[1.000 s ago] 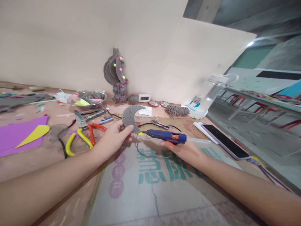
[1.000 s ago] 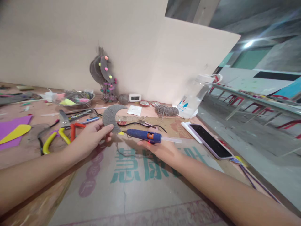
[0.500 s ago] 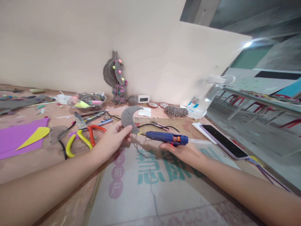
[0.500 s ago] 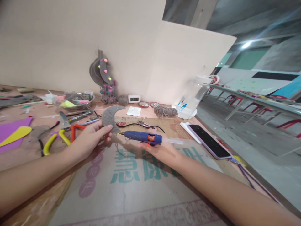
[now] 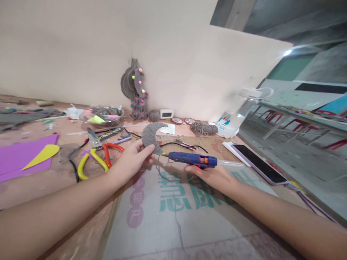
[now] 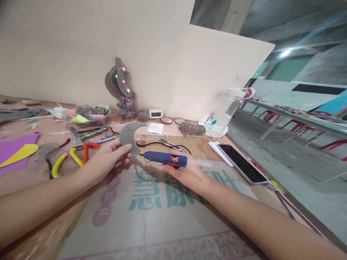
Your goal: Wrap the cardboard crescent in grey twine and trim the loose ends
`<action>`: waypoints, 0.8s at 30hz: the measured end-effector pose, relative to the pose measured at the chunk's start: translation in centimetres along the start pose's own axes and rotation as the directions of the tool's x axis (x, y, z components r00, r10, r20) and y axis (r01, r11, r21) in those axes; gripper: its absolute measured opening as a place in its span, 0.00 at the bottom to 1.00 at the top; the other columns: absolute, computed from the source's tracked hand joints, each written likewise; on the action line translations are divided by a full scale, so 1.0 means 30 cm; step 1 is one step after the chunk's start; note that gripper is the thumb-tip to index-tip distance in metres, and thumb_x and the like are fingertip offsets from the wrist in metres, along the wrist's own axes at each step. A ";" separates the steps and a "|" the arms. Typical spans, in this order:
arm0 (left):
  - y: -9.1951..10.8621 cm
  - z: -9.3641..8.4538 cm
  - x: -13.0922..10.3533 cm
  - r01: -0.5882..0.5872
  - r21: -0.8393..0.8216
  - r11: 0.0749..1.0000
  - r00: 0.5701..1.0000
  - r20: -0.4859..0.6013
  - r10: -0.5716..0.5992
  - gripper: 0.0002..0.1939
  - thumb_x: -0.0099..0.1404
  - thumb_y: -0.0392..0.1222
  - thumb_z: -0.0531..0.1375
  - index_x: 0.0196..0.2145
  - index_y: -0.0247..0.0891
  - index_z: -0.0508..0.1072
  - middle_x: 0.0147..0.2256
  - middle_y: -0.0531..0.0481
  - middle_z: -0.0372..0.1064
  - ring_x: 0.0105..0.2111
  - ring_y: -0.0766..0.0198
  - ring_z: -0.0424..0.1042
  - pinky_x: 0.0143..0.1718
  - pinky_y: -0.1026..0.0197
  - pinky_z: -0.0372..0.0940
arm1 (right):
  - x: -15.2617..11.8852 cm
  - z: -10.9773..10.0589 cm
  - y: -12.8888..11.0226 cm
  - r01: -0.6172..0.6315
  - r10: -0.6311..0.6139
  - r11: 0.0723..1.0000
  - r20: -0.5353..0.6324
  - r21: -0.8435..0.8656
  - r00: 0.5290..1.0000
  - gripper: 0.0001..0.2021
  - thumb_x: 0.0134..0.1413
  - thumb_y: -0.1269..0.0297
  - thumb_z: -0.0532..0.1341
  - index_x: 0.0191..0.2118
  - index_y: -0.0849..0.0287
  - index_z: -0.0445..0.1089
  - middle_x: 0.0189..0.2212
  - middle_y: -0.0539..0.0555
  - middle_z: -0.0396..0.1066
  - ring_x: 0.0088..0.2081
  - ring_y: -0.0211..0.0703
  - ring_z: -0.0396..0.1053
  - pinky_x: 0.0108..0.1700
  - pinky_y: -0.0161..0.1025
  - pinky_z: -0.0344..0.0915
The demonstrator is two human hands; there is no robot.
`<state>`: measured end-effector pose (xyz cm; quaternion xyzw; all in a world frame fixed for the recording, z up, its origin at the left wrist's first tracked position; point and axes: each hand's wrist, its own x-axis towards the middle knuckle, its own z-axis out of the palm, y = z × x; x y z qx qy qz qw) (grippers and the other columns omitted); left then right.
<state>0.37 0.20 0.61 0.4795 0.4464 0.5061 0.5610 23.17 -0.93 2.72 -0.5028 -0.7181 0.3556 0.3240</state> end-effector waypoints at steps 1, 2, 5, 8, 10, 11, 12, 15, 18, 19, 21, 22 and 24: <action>-0.001 -0.002 0.001 -0.005 0.002 1.000 1.000 0.000 0.005 0.11 0.57 0.46 0.61 0.29 0.37 0.65 0.21 0.58 0.63 0.18 0.74 0.61 0.20 0.70 0.57 | 0.000 0.001 0.000 0.000 0.000 1.000 0.005 0.005 1.000 0.12 0.42 0.56 0.65 0.35 0.53 0.68 0.34 0.50 0.75 0.39 0.46 0.73 0.41 0.37 0.71; -0.002 -0.003 0.002 -0.008 0.005 1.000 1.000 0.001 0.008 0.11 0.57 0.46 0.61 0.29 0.37 0.65 0.21 0.58 0.63 0.19 0.74 0.61 0.20 0.70 0.57 | 0.001 0.001 0.000 -0.001 0.001 1.000 0.008 0.007 1.000 0.12 0.42 0.55 0.65 0.35 0.53 0.68 0.34 0.50 0.75 0.39 0.46 0.73 0.42 0.37 0.71; 0.000 -0.002 0.002 -0.005 0.015 1.000 1.000 0.003 0.005 0.12 0.57 0.46 0.61 0.29 0.36 0.64 0.21 0.57 0.63 0.19 0.74 0.61 0.20 0.70 0.57 | 0.002 0.003 -0.002 -0.023 0.023 1.000 -0.007 -0.016 1.000 0.13 0.42 0.54 0.65 0.34 0.54 0.68 0.33 0.50 0.75 0.37 0.46 0.73 0.41 0.38 0.71; 0.003 0.001 0.001 0.001 0.015 1.000 1.000 0.004 -0.002 0.12 0.57 0.46 0.61 0.29 0.36 0.64 0.21 0.57 0.62 0.19 0.74 0.60 0.19 0.70 0.57 | 0.001 0.005 0.000 -0.041 0.041 0.998 -0.014 -0.042 0.999 0.14 0.42 0.54 0.65 0.35 0.54 0.68 0.33 0.50 0.75 0.37 0.47 0.73 0.40 0.39 0.71; 0.003 0.003 0.001 -0.002 0.008 1.000 1.000 0.008 0.002 0.11 0.57 0.46 0.61 0.29 0.36 0.64 0.21 0.58 0.62 0.18 0.74 0.60 0.20 0.70 0.57 | 0.001 0.006 0.004 -0.023 0.023 0.999 0.009 -0.037 1.000 0.14 0.44 0.53 0.64 0.37 0.54 0.69 0.34 0.50 0.75 0.38 0.46 0.73 0.41 0.39 0.71; 0.003 0.003 0.001 -0.008 0.004 1.000 1.000 0.011 0.008 0.11 0.57 0.46 0.61 0.29 0.36 0.65 0.21 0.58 0.62 0.18 0.74 0.60 0.19 0.70 0.57 | 0.002 0.005 0.006 -0.011 0.012 0.999 0.024 -0.032 1.000 0.14 0.45 0.53 0.64 0.38 0.54 0.69 0.35 0.50 0.75 0.38 0.46 0.73 0.42 0.39 0.70; 0.002 0.003 0.001 -0.012 -0.006 1.000 1.000 0.008 0.012 0.11 0.57 0.46 0.61 0.29 0.36 0.65 0.21 0.58 0.62 0.18 0.74 0.60 0.20 0.70 0.57 | 0.002 0.005 0.008 -0.002 0.004 1.000 0.036 -0.031 0.999 0.14 0.45 0.53 0.64 0.37 0.54 0.69 0.35 0.50 0.75 0.38 0.46 0.73 0.42 0.39 0.70; 0.001 0.003 0.000 -0.004 -0.023 1.000 1.000 0.007 0.004 0.12 0.56 0.46 0.62 0.28 0.36 0.64 0.21 0.58 0.62 0.18 0.74 0.60 0.19 0.70 0.57 | 0.004 0.002 0.013 0.010 -0.009 0.999 0.033 -0.042 0.999 0.13 0.45 0.52 0.64 0.35 0.54 0.69 0.34 0.49 0.74 0.37 0.46 0.72 0.41 0.38 0.70; 0.003 0.004 -0.004 -0.002 -0.037 0.999 1.000 0.005 0.002 0.12 0.56 0.47 0.62 0.28 0.37 0.64 0.20 0.58 0.62 0.18 0.74 0.60 0.19 0.70 0.57 | 0.003 -0.001 0.018 0.001 -0.001 0.997 0.008 -0.074 1.000 0.13 0.44 0.52 0.64 0.33 0.53 0.68 0.31 0.49 0.73 0.35 0.46 0.72 0.39 0.39 0.70; 0.004 0.004 -0.005 -0.003 -0.038 0.999 1.000 0.003 0.003 0.12 0.55 0.47 0.62 0.28 0.37 0.65 0.20 0.58 0.62 0.18 0.74 0.60 0.19 0.70 0.57 | 0.003 -0.001 0.019 -0.006 0.007 0.996 0.007 -0.087 1.000 0.13 0.44 0.52 0.64 0.32 0.53 0.67 0.30 0.49 0.73 0.34 0.46 0.72 0.39 0.40 0.70; 0.007 0.005 -0.007 -0.004 -0.034 0.999 1.000 0.003 0.004 0.12 0.55 0.47 0.63 0.28 0.37 0.65 0.20 0.58 0.62 0.18 0.74 0.60 0.19 0.70 0.57 | 0.002 -0.001 0.019 -0.011 0.012 0.994 0.009 -0.106 1.000 0.12 0.44 0.52 0.64 0.31 0.53 0.67 0.28 0.49 0.72 0.34 0.47 0.72 0.38 0.40 0.70; 0.008 0.006 -0.007 -0.004 -0.031 1.000 1.000 0.001 0.005 0.12 0.55 0.47 0.63 0.28 0.37 0.65 0.20 0.58 0.62 0.18 0.73 0.61 0.19 0.70 0.57 | 0.001 0.000 0.018 -0.007 0.008 0.994 0.008 -0.107 1.000 0.12 0.45 0.52 0.64 0.32 0.53 0.68 0.28 0.50 0.72 0.34 0.47 0.72 0.37 0.41 0.70; 0.009 0.006 -0.006 -0.007 -0.026 1.000 1.000 0.001 0.007 0.12 0.55 0.47 0.63 0.28 0.37 0.65 0.20 0.59 0.62 0.18 0.73 0.61 0.19 0.70 0.58 | 0.000 0.002 0.011 0.007 -0.007 0.995 0.003 -0.100 1.000 0.12 0.45 0.52 0.63 0.34 0.53 0.69 0.30 0.50 0.73 0.34 0.47 0.72 0.39 0.41 0.70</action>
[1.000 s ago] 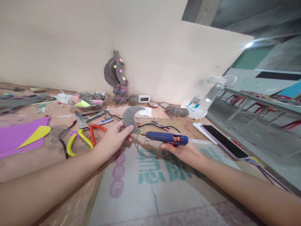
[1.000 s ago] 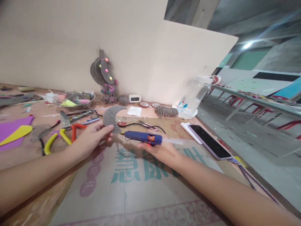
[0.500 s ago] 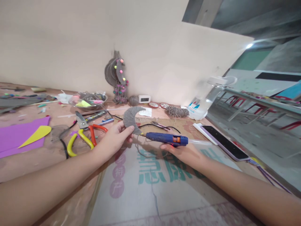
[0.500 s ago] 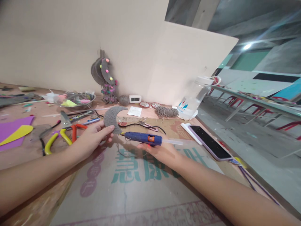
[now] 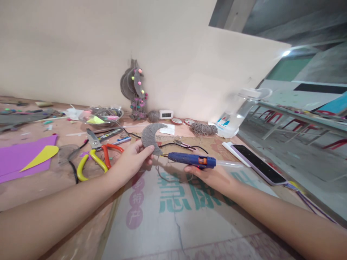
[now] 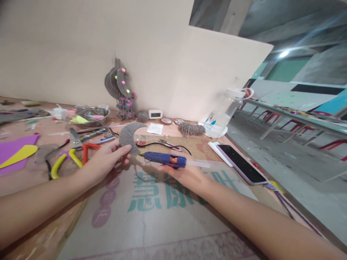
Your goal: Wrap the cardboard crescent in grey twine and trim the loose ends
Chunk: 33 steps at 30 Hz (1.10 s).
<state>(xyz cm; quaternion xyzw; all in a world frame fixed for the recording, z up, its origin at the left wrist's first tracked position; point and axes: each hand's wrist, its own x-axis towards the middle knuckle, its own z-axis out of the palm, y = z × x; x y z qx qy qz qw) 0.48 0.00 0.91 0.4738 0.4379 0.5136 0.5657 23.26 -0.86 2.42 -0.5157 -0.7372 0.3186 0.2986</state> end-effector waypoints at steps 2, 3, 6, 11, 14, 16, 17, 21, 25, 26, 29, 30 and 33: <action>0.000 -0.001 0.002 -0.004 0.015 1.000 1.000 -0.001 0.004 0.12 0.55 0.47 0.62 0.28 0.37 0.65 0.20 0.58 0.63 0.18 0.73 0.61 0.19 0.70 0.58 | -0.001 0.000 -0.011 0.005 -0.005 1.000 -0.001 0.003 1.000 0.13 0.46 0.53 0.63 0.38 0.52 0.70 0.31 0.50 0.74 0.35 0.47 0.73 0.40 0.41 0.70; -0.001 -0.002 0.002 -0.007 0.027 1.000 1.000 -0.002 0.007 0.12 0.55 0.47 0.62 0.28 0.37 0.65 0.20 0.58 0.63 0.18 0.73 0.61 0.19 0.70 0.57 | -0.002 0.000 -0.016 0.003 -0.003 1.000 -0.005 0.001 1.000 0.14 0.46 0.54 0.63 0.40 0.52 0.71 0.33 0.50 0.75 0.35 0.47 0.73 0.40 0.41 0.71; 0.000 -0.004 0.003 -0.012 0.045 0.999 1.000 0.001 0.012 0.12 0.56 0.47 0.62 0.29 0.37 0.64 0.20 0.59 0.63 0.18 0.74 0.61 0.19 0.71 0.57 | -0.005 -0.003 -0.021 -0.005 0.005 1.000 -0.025 -0.006 1.000 0.16 0.47 0.54 0.63 0.43 0.52 0.71 0.36 0.51 0.75 0.38 0.49 0.73 0.42 0.42 0.71; 0.007 -0.003 0.000 0.013 0.064 0.998 1.000 0.002 -0.013 0.12 0.58 0.47 0.60 0.29 0.37 0.63 0.19 0.59 0.63 0.16 0.75 0.60 0.16 0.72 0.54 | -0.008 -0.004 -0.006 0.007 -0.007 1.000 -0.020 0.028 1.000 0.18 0.47 0.52 0.64 0.44 0.52 0.71 0.37 0.52 0.75 0.39 0.50 0.73 0.43 0.43 0.70; 0.007 -0.002 0.000 0.009 0.058 0.998 1.000 0.007 -0.009 0.12 0.57 0.47 0.60 0.28 0.37 0.63 0.19 0.59 0.63 0.16 0.74 0.60 0.16 0.72 0.55 | -0.009 -0.002 -0.004 0.006 -0.004 0.999 -0.021 0.052 1.000 0.18 0.46 0.51 0.64 0.43 0.52 0.71 0.37 0.52 0.75 0.39 0.51 0.73 0.43 0.43 0.70; 0.006 -0.002 -0.001 0.007 0.058 0.998 1.000 0.006 -0.008 0.13 0.57 0.48 0.61 0.27 0.37 0.63 0.19 0.59 0.63 0.16 0.74 0.60 0.17 0.72 0.55 | -0.009 -0.001 -0.006 -0.007 0.009 0.999 -0.030 0.053 1.000 0.18 0.45 0.51 0.65 0.42 0.53 0.71 0.36 0.52 0.75 0.38 0.53 0.73 0.42 0.45 0.71; 0.005 -0.003 -0.001 0.004 0.060 0.998 1.000 0.003 -0.004 0.13 0.57 0.48 0.61 0.28 0.37 0.63 0.19 0.59 0.63 0.16 0.74 0.61 0.17 0.71 0.55 | -0.009 -0.001 -0.008 -0.015 0.016 0.999 -0.033 0.053 0.999 0.17 0.45 0.51 0.65 0.41 0.53 0.71 0.36 0.52 0.76 0.38 0.53 0.73 0.42 0.45 0.71; 0.000 -0.003 0.001 -0.009 0.049 0.999 1.000 0.002 0.009 0.12 0.57 0.47 0.61 0.28 0.37 0.64 0.19 0.59 0.63 0.16 0.74 0.61 0.18 0.71 0.56 | -0.010 -0.004 -0.023 -0.004 0.005 0.998 -0.030 0.055 1.000 0.16 0.47 0.53 0.64 0.42 0.52 0.71 0.37 0.53 0.75 0.40 0.53 0.73 0.44 0.44 0.70; 0.003 -0.002 0.002 0.008 0.055 0.998 1.000 -0.013 -0.007 0.12 0.57 0.47 0.61 0.29 0.38 0.65 0.18 0.59 0.64 0.14 0.74 0.59 0.15 0.71 0.52 | -0.008 -0.005 -0.037 0.005 -0.004 1.000 -0.044 0.027 0.999 0.16 0.45 0.53 0.65 0.40 0.53 0.70 0.36 0.52 0.75 0.39 0.52 0.73 0.42 0.45 0.71; 0.004 -0.001 0.001 0.010 0.066 0.998 1.000 -0.020 -0.009 0.11 0.57 0.47 0.61 0.29 0.37 0.65 0.19 0.58 0.64 0.14 0.74 0.59 0.15 0.71 0.52 | -0.007 -0.004 -0.036 -0.002 0.003 1.000 -0.049 0.019 0.999 0.16 0.45 0.53 0.65 0.40 0.54 0.70 0.36 0.52 0.75 0.38 0.51 0.73 0.41 0.45 0.71; 0.009 0.000 0.000 -0.001 0.090 0.996 1.000 -0.027 0.003 0.12 0.57 0.47 0.61 0.28 0.37 0.64 0.19 0.58 0.64 0.15 0.74 0.60 0.16 0.71 0.53 | 0.005 0.001 -0.014 -0.029 0.027 0.999 -0.060 -0.025 0.998 0.15 0.45 0.53 0.64 0.38 0.55 0.69 0.34 0.53 0.75 0.36 0.49 0.73 0.40 0.44 0.71; 0.009 0.000 -0.001 -0.006 0.087 0.996 1.000 -0.023 0.008 0.12 0.57 0.47 0.61 0.28 0.37 0.64 0.19 0.58 0.64 0.15 0.74 0.61 0.16 0.71 0.54 | 0.011 0.002 -0.003 -0.031 0.029 0.999 -0.060 -0.038 0.998 0.14 0.46 0.53 0.63 0.38 0.55 0.69 0.34 0.53 0.74 0.36 0.49 0.73 0.41 0.44 0.70; 0.007 0.000 -0.001 -0.021 0.049 0.999 1.000 -0.004 0.021 0.12 0.56 0.47 0.61 0.29 0.37 0.64 0.19 0.58 0.63 0.17 0.74 0.61 0.19 0.71 0.56 | 0.027 -0.005 0.021 -0.015 0.010 0.998 -0.078 -0.060 0.997 0.12 0.47 0.53 0.62 0.34 0.56 0.69 0.33 0.53 0.74 0.35 0.47 0.72 0.40 0.43 0.69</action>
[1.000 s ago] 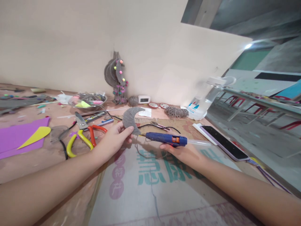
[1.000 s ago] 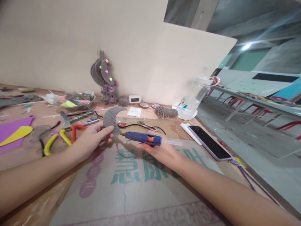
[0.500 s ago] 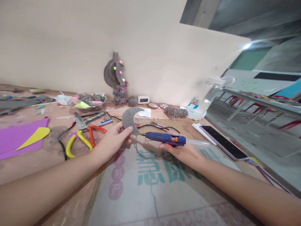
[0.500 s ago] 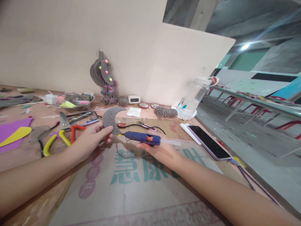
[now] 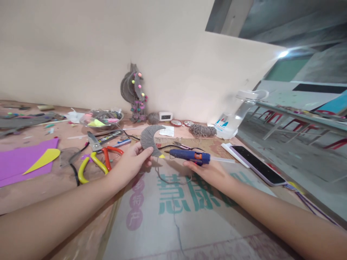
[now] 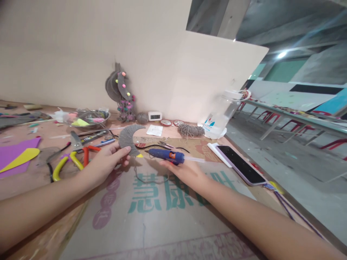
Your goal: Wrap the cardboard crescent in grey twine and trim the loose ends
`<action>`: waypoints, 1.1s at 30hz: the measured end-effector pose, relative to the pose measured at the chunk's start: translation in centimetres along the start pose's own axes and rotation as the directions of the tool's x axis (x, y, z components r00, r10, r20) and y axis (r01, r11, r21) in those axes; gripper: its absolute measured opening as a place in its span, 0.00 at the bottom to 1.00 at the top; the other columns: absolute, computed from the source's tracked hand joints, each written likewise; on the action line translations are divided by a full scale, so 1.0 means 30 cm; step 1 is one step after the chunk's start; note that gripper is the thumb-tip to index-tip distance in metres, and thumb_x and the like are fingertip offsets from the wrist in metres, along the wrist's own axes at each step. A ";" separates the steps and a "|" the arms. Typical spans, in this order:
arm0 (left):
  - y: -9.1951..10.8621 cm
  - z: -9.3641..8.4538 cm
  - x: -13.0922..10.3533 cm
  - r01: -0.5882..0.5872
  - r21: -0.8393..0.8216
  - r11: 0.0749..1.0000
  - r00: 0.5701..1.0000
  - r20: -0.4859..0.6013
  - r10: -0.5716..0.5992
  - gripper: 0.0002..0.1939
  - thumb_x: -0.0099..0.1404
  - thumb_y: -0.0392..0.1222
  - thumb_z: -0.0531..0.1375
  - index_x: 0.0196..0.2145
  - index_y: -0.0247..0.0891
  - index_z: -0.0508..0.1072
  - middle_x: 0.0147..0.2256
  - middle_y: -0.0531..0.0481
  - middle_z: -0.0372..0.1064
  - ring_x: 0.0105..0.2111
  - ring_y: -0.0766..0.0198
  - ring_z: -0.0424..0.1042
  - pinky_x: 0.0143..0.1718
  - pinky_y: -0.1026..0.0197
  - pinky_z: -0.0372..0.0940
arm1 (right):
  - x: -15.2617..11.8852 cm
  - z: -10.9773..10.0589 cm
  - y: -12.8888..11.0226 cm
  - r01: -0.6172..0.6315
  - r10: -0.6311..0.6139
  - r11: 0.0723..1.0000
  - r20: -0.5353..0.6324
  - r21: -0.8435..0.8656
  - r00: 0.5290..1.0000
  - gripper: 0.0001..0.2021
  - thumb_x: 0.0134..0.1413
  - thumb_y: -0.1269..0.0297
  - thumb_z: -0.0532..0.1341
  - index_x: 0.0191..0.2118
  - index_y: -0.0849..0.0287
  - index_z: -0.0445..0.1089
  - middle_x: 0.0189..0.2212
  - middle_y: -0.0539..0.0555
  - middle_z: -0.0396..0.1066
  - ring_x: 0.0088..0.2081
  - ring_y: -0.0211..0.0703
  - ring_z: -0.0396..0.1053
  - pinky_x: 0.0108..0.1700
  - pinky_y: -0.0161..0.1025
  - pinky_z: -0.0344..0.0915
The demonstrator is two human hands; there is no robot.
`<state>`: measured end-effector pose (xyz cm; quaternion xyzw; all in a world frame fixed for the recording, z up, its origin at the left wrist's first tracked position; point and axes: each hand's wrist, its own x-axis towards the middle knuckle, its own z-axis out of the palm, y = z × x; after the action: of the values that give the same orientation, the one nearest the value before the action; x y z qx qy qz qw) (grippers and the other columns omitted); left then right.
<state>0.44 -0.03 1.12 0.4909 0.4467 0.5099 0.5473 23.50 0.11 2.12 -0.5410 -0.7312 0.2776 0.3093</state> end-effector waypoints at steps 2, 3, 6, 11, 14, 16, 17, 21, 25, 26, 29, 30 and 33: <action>-0.002 0.000 0.000 -0.005 -0.022 1.000 1.000 0.000 0.005 0.13 0.56 0.47 0.61 0.29 0.36 0.64 0.20 0.59 0.63 0.17 0.74 0.61 0.20 0.70 0.57 | 0.008 -0.021 -0.006 0.002 -0.003 1.000 -0.045 -0.029 0.999 0.12 0.49 0.52 0.60 0.30 0.57 0.69 0.31 0.53 0.74 0.34 0.46 0.71 0.39 0.42 0.69; -0.002 0.000 0.000 -0.006 -0.026 1.000 1.000 -0.004 0.006 0.13 0.55 0.47 0.62 0.29 0.36 0.64 0.20 0.59 0.63 0.17 0.74 0.61 0.20 0.70 0.57 | 0.010 -0.037 -0.017 0.000 -0.003 0.999 -0.077 -0.042 0.997 0.13 0.51 0.52 0.59 0.28 0.57 0.69 0.29 0.53 0.73 0.33 0.46 0.71 0.38 0.42 0.68; -0.003 -0.001 0.004 -0.013 -0.019 1.000 1.000 -0.015 0.013 0.14 0.54 0.48 0.63 0.29 0.36 0.65 0.20 0.58 0.63 0.17 0.73 0.61 0.19 0.70 0.57 | 0.010 -0.105 -0.062 0.049 -0.047 0.999 -0.171 0.008 0.984 0.17 0.55 0.50 0.55 0.28 0.59 0.70 0.28 0.53 0.72 0.32 0.43 0.70 0.38 0.39 0.67; -0.007 -0.002 0.011 -0.032 -0.022 0.999 0.999 -0.035 0.031 0.15 0.52 0.50 0.63 0.29 0.35 0.66 0.19 0.58 0.63 0.17 0.72 0.62 0.18 0.69 0.56 | 0.044 -0.190 -0.099 0.180 -0.103 0.965 -0.357 0.189 0.929 0.19 0.55 0.48 0.55 0.35 0.59 0.71 0.32 0.54 0.74 0.33 0.41 0.70 0.34 0.35 0.66; -0.012 -0.001 0.013 -0.008 -0.051 0.999 0.999 -0.044 0.006 0.16 0.52 0.50 0.63 0.29 0.36 0.65 0.19 0.59 0.62 0.16 0.72 0.61 0.18 0.70 0.56 | 0.121 -0.189 -0.093 0.099 -0.063 0.990 -0.304 0.103 0.951 0.21 0.53 0.47 0.56 0.37 0.61 0.72 0.34 0.56 0.75 0.34 0.43 0.72 0.32 0.35 0.66; -0.014 -0.002 0.013 0.005 -0.062 0.998 0.999 -0.041 -0.008 0.17 0.52 0.51 0.63 0.28 0.36 0.64 0.20 0.59 0.63 0.17 0.72 0.62 0.18 0.70 0.57 | 0.196 -0.173 -0.085 0.051 -0.067 0.996 -0.234 -0.074 0.970 0.21 0.52 0.48 0.57 0.38 0.63 0.73 0.33 0.56 0.75 0.34 0.44 0.72 0.34 0.36 0.66; -0.014 -0.002 0.013 0.007 -0.060 0.998 0.999 -0.040 -0.009 0.17 0.52 0.51 0.63 0.28 0.36 0.64 0.20 0.58 0.63 0.17 0.72 0.62 0.19 0.70 0.57 | 0.238 -0.162 -0.080 0.033 -0.069 0.983 -0.197 -0.178 0.978 0.21 0.52 0.48 0.57 0.39 0.63 0.73 0.33 0.56 0.75 0.34 0.44 0.72 0.35 0.37 0.66; -0.010 -0.003 0.014 -0.003 -0.029 1.000 0.999 -0.043 0.002 0.17 0.52 0.51 0.63 0.28 0.35 0.64 0.20 0.57 0.64 0.18 0.73 0.62 0.19 0.71 0.56 | 0.401 -0.108 -0.032 0.020 -0.065 0.963 -0.161 -0.267 0.985 0.17 0.49 0.54 0.62 0.39 0.62 0.74 0.34 0.56 0.76 0.38 0.46 0.72 0.39 0.37 0.65; -0.005 -0.001 0.016 0.000 -0.027 1.000 1.000 -0.030 -0.001 0.17 0.51 0.51 0.63 0.29 0.35 0.65 0.20 0.57 0.63 0.17 0.73 0.61 0.18 0.71 0.56 | 0.498 -0.046 0.053 -0.027 -0.024 0.946 -0.154 -0.323 0.988 0.14 0.51 0.57 0.61 0.36 0.65 0.74 0.32 0.58 0.76 0.36 0.46 0.72 0.37 0.35 0.64; -0.006 -0.001 0.017 0.001 -0.029 1.000 1.000 -0.026 -0.002 0.17 0.51 0.51 0.63 0.30 0.35 0.65 0.19 0.58 0.63 0.17 0.73 0.61 0.18 0.71 0.56 | 0.509 -0.035 0.074 -0.038 -0.012 0.941 -0.146 -0.337 0.989 0.15 0.51 0.57 0.60 0.35 0.66 0.74 0.31 0.59 0.76 0.34 0.45 0.72 0.35 0.35 0.64; -0.009 -0.002 0.020 -0.003 -0.022 1.000 1.000 -0.017 0.003 0.17 0.52 0.50 0.63 0.31 0.34 0.66 0.19 0.58 0.63 0.17 0.74 0.61 0.18 0.71 0.55 | 0.521 -0.025 0.116 -0.055 0.010 0.923 -0.120 -0.381 0.993 0.18 0.53 0.53 0.59 0.34 0.67 0.73 0.30 0.59 0.75 0.31 0.45 0.71 0.33 0.35 0.63; -0.010 -0.003 0.020 -0.001 -0.017 1.000 1.000 -0.016 0.001 0.17 0.53 0.50 0.62 0.32 0.34 0.66 0.19 0.58 0.63 0.17 0.74 0.61 0.18 0.71 0.55 | 0.519 -0.031 0.123 -0.050 0.008 0.918 -0.107 -0.394 0.994 0.19 0.53 0.52 0.58 0.35 0.66 0.73 0.30 0.59 0.75 0.31 0.44 0.71 0.32 0.34 0.63; -0.005 -0.003 0.019 0.024 -0.005 1.000 1.000 -0.014 -0.024 0.17 0.52 0.52 0.62 0.31 0.35 0.65 0.20 0.58 0.63 0.17 0.74 0.61 0.19 0.71 0.56 | 0.486 -0.068 0.126 -0.014 -0.018 0.898 -0.069 -0.439 0.997 0.19 0.55 0.52 0.56 0.40 0.64 0.73 0.31 0.56 0.76 0.31 0.43 0.72 0.33 0.34 0.64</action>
<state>0.43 0.56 0.96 0.4808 0.4551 0.5077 0.5513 24.13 15.30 2.88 -0.6055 -0.7641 0.0858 0.2053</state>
